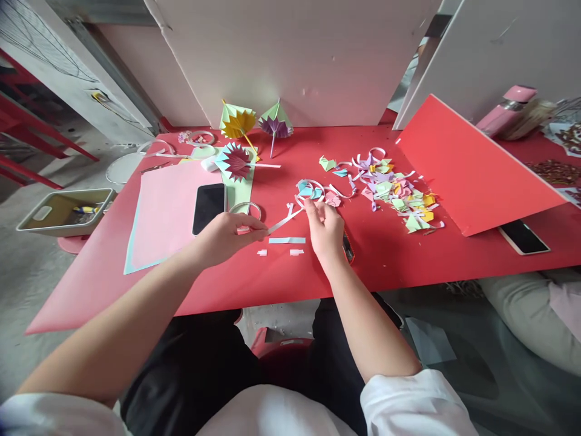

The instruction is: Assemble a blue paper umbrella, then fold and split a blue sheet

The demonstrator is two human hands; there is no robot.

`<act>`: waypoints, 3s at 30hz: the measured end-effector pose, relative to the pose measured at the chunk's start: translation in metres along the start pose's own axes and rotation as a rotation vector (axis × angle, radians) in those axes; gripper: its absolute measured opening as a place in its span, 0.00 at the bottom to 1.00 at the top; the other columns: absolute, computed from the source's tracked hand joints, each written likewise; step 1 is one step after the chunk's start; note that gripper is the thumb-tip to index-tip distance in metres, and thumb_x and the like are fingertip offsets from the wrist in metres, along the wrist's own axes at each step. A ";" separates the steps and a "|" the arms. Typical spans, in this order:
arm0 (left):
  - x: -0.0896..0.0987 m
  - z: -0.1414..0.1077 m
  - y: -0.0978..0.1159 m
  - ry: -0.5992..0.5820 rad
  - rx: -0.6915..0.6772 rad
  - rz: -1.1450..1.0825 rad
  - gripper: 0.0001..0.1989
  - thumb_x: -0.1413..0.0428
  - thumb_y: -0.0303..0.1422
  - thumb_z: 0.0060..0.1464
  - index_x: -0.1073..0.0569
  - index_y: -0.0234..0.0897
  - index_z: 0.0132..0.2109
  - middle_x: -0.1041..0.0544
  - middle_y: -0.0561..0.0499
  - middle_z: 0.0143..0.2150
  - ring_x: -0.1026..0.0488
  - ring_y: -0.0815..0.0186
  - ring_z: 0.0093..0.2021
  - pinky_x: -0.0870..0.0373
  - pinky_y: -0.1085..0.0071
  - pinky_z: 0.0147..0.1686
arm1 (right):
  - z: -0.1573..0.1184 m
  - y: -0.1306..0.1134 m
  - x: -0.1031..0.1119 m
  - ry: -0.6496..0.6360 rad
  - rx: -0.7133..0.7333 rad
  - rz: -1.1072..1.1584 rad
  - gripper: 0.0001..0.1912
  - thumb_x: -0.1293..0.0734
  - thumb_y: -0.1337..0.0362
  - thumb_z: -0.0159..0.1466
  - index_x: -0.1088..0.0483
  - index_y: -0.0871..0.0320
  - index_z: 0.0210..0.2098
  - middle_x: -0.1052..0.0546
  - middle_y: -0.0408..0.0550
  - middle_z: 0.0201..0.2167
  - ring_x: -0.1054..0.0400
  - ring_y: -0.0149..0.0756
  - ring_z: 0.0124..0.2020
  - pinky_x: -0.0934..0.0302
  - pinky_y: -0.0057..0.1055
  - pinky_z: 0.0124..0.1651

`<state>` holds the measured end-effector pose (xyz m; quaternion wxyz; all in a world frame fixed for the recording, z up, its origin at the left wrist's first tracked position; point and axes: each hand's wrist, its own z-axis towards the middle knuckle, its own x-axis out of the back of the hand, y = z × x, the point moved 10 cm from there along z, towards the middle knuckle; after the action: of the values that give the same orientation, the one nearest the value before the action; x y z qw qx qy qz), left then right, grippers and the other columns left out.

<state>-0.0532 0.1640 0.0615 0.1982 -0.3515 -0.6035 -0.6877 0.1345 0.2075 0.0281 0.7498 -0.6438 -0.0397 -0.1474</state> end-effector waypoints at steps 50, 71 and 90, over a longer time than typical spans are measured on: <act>-0.071 0.044 -0.042 -0.409 0.157 0.163 0.06 0.51 0.33 0.50 0.38 0.41 0.38 0.27 0.54 0.31 0.30 0.67 0.27 0.39 0.75 0.22 | -0.016 0.044 -0.020 -0.499 -0.020 -0.933 0.09 0.42 0.63 0.63 0.36 0.55 0.28 0.26 0.45 0.26 0.34 0.36 0.28 0.50 0.29 0.26; -0.080 0.036 -0.052 -0.402 0.140 0.036 0.03 0.53 0.30 0.52 0.38 0.42 0.36 0.30 0.60 0.23 0.32 0.69 0.24 0.40 0.76 0.24 | -0.023 0.053 -0.027 -0.608 -0.092 -0.919 0.09 0.42 0.63 0.64 0.42 0.55 0.27 0.28 0.40 0.25 0.37 0.30 0.25 0.51 0.27 0.26; -0.084 0.034 -0.055 -0.447 0.174 0.082 0.08 0.54 0.30 0.52 0.29 0.43 0.35 0.28 0.60 0.21 0.35 0.72 0.19 0.41 0.78 0.21 | -0.024 0.052 -0.027 -0.602 -0.069 -0.920 0.07 0.42 0.65 0.64 0.39 0.56 0.29 0.26 0.41 0.29 0.33 0.32 0.30 0.48 0.28 0.29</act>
<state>-0.0262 0.1946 -0.0362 0.1171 -0.5007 -0.6745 -0.5298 0.1194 0.1958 -0.0323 0.5420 -0.5981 -0.5249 -0.2703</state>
